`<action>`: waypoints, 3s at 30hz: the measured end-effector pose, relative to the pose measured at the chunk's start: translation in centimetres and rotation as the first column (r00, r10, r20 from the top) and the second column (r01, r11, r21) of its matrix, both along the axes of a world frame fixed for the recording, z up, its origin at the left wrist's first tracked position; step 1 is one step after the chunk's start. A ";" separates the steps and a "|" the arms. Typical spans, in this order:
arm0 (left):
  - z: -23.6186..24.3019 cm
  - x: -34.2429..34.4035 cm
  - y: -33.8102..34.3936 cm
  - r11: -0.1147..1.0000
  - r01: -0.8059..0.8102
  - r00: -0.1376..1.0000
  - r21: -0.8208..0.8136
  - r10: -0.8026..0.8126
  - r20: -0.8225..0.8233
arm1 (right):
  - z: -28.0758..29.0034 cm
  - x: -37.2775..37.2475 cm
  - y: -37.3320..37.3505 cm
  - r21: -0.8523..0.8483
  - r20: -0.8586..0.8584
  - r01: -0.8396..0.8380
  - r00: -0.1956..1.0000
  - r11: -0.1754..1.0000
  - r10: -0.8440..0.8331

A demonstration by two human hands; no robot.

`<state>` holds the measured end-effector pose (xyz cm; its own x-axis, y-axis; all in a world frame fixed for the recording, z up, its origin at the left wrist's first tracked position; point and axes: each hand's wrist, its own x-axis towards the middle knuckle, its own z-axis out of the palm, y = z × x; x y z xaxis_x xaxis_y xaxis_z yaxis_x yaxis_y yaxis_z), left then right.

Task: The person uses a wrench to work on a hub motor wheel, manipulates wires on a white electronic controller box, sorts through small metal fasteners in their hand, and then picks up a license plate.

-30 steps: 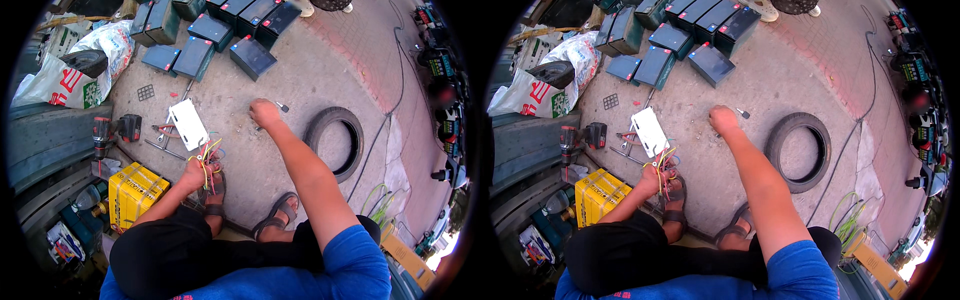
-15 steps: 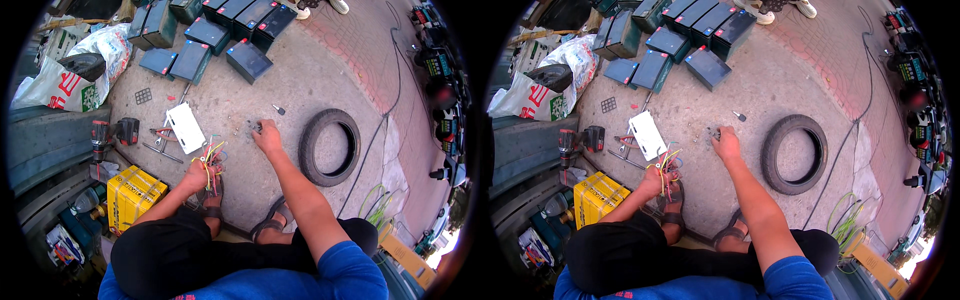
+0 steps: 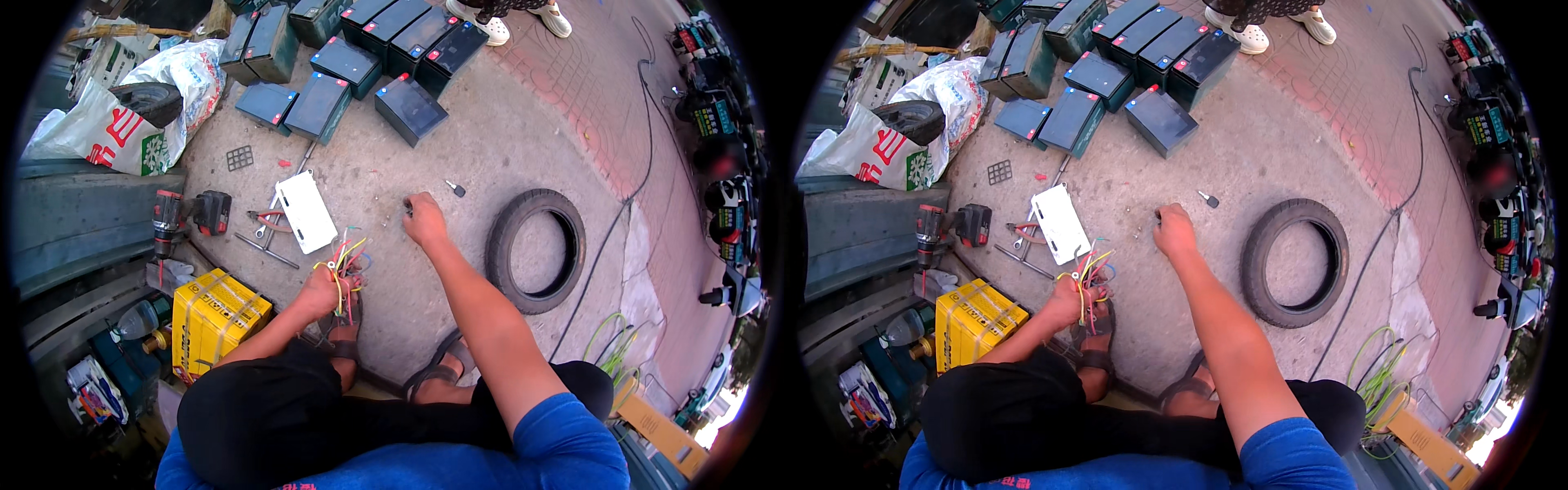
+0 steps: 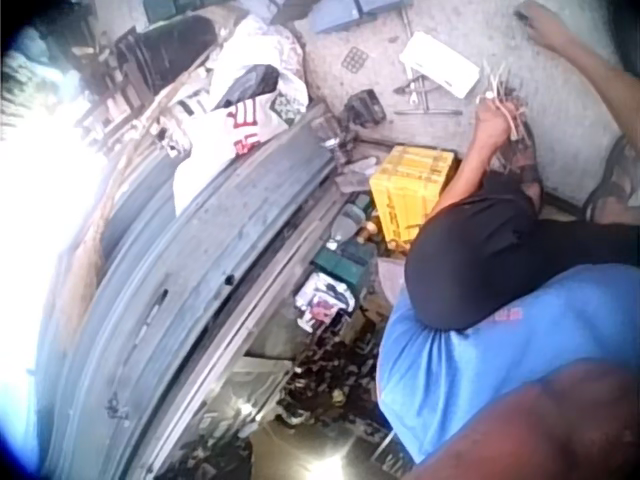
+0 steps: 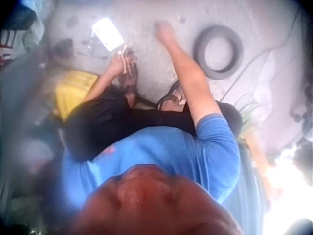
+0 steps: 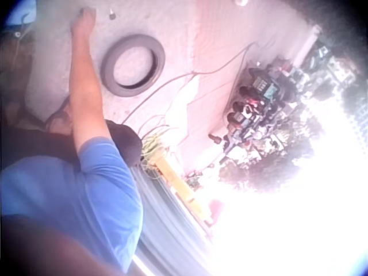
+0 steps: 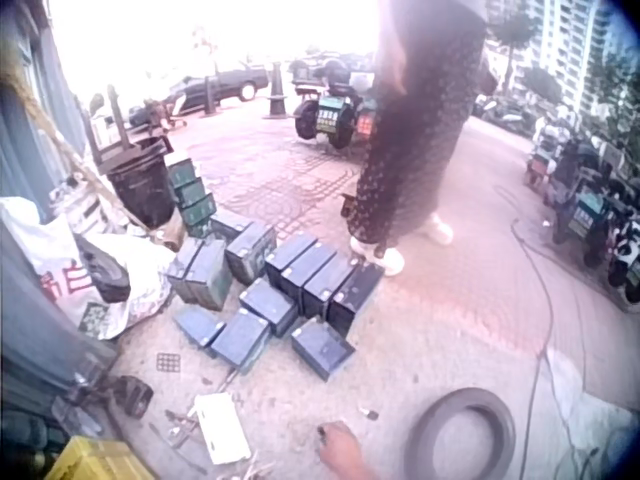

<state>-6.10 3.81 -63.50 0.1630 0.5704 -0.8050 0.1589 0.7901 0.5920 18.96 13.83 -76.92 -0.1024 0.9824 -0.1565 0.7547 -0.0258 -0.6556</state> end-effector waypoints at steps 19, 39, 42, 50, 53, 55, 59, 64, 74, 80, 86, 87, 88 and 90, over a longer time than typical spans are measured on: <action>1.4 0.7 1.6 0.979 -0.196 0.962 -0.062 0.204 0.180 | -0.1 3.1 -2.8 -0.683 -0.529 0.288 0.439 0.671 -0.726; 0.9 0.3 1.1 0.971 -0.229 0.898 -0.066 0.237 0.371 | 2.9 -0.6 -10.4 -0.363 -0.037 0.115 0.990 0.925 -0.138; 2.3 1.3 1.8 0.973 -0.224 0.908 -0.053 0.229 0.351 | 3.1 -0.4 -10.9 -0.253 -0.041 0.084 0.994 0.964 -0.098; 0.9 0.5 2.2 0.963 -0.254 0.869 -0.090 0.268 0.416 | 1.7 3.3 -5.7 -0.110 0.100 0.215 0.974 0.970 -0.204; 2.6 0.7 2.7 0.981 -0.186 0.929 -0.047 0.191 0.316 | 1.4 3.6 -2.7 0.004 0.029 0.113 0.993 0.994 -0.114; 2.5 0.6 2.6 0.980 -0.200 0.928 -0.019 0.196 0.316 | 1.2 3.3 -1.3 -0.074 0.095 0.070 0.993 0.995 -0.063; 2.6 -0.3 2.4 0.976 -0.216 0.936 -0.019 0.212 0.282 | 0.6 2.1 0.1 -0.134 0.169 0.012 0.985 0.991 0.011; 2.6 -0.8 1.8 0.961 -0.268 0.920 -0.068 0.276 0.277 | 0.3 0.7 -0.4 -0.138 0.072 -0.064 0.995 0.988 0.075; 2.4 -0.2 1.8 0.960 -0.275 0.931 -0.056 0.280 0.233 | 0.3 -4.8 4.4 0.076 0.024 -0.287 0.958 0.955 0.286; 1.5 -0.4 1.4 0.967 -0.255 0.956 0.022 0.249 0.153 | -1.4 -5.0 4.5 0.008 0.151 -0.289 0.947 0.957 0.285; 2.0 -0.5 1.1 0.963 -0.261 0.948 -0.061 0.268 0.169 | 0.6 -2.1 1.4 -0.020 0.176 -0.239 0.955 0.971 0.239; 2.2 -0.4 1.4 0.968 -0.239 0.955 -0.077 0.248 0.162 | 0.7 -1.7 0.5 -0.024 0.166 -0.214 0.962 0.976 0.215; 2.4 -0.3 1.6 0.972 -0.214 0.962 -0.093 0.227 0.153 | 0.8 -1.3 -0.3 -0.028 0.155 -0.188 0.969 0.982 0.190; 2.3 0.1 1.6 0.969 -0.237 0.959 -0.075 0.245 0.144 | 0.8 -0.4 -1.3 -0.015 0.130 -0.163 0.978 0.986 0.164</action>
